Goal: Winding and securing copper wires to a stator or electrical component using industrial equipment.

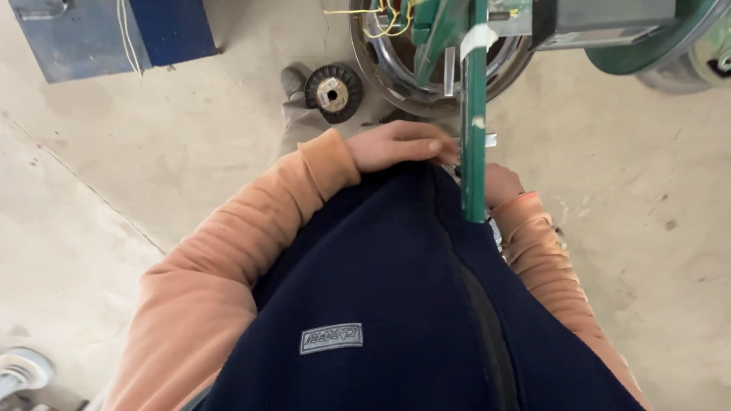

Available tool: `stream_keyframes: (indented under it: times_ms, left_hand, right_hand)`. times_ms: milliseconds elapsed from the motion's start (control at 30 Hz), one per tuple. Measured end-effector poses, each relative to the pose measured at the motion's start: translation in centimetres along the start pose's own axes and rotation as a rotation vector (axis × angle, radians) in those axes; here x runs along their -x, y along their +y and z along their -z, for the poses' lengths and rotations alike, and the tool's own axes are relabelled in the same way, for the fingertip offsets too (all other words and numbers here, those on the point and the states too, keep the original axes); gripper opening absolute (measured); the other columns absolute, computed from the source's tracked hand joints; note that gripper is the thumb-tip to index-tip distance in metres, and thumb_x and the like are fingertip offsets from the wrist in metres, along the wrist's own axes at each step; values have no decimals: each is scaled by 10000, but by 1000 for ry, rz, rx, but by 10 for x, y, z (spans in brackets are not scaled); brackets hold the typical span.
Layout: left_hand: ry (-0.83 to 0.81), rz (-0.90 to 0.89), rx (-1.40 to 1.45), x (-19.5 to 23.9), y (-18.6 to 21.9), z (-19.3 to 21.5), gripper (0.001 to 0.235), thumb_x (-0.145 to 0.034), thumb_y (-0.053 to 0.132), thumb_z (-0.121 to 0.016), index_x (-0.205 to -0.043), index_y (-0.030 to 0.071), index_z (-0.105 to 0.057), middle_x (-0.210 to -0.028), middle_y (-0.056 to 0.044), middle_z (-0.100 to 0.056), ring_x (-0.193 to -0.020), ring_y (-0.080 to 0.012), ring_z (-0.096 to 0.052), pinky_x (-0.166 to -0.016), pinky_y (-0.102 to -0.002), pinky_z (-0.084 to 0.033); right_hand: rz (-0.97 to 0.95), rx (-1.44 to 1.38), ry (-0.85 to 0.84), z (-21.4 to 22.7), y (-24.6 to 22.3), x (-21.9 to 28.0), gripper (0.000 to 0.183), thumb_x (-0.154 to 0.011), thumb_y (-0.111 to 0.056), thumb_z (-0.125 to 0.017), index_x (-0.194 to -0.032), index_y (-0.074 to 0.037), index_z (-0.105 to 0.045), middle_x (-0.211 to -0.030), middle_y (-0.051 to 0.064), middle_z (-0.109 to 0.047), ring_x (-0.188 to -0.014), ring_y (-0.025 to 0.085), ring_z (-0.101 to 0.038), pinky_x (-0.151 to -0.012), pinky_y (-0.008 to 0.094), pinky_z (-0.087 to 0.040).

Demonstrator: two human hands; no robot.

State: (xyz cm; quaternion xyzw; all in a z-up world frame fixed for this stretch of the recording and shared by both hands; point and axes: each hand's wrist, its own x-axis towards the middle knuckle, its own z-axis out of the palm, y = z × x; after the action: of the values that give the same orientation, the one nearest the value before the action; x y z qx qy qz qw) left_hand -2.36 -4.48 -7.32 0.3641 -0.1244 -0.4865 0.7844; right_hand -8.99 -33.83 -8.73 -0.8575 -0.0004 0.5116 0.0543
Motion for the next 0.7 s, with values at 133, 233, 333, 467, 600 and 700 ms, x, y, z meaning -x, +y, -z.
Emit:
stream_keyframes:
  times_ms: [133,233,333,467,600,700]
  left_hand:
    - [-3,-72,151,-4,33,-29,691,-1035,381,-611,-1539,-32,-381,-1353,-163,-658,-1262,-221,-635,-1136,-366,-475]
    - [124,-89,0,-12,46,-46,909,-918,446,-709,-1552,-41,-277,-1291,-198,-663,-1201,-249,-651,-1052,-375,-520]
    - [255,-56,-159,-12,42,-43,997,-818,476,-806,-1494,-36,-283,-1238,-199,-678,-1161,-261,-671,-978,-375,-556]
    - [333,44,-641,21,90,-38,672,-828,474,-837,-1276,50,-570,-1091,-114,-744,-1018,-251,-726,-887,-352,-573]
    - [778,-341,-957,73,133,-7,332,-937,328,-839,-1142,99,-714,-1053,-74,-748,-934,-255,-743,-819,-379,-599]
    - [856,-701,-1116,78,176,-2,456,-941,264,-850,-1273,35,-635,-1204,-133,-687,-1106,-312,-661,-947,-414,-546]
  right_hand:
    - [1,190,-46,16,1,-5,427,-932,-474,-555,-1161,-155,-721,-1098,204,-743,-1015,417,-712,-843,525,-564]
    - [-10,128,31,30,-6,3,465,-906,-484,-544,-1236,-181,-669,-1077,184,-753,-1010,417,-705,-861,536,-548]
    - [64,101,107,24,1,-6,418,-953,-438,-489,-1211,-168,-676,-1093,185,-737,-999,447,-683,-845,563,-535]
    - [73,117,76,7,19,-27,391,-953,-397,-476,-1227,-174,-643,-1055,209,-736,-976,455,-688,-828,573,-540]
    - [138,159,68,-10,43,-44,350,-970,-359,-467,-1189,-141,-630,-1022,218,-743,-951,452,-703,-804,582,-550]
    - [178,150,70,16,32,-48,349,-966,-384,-485,-1173,-135,-616,-990,231,-731,-934,460,-694,-781,584,-545]
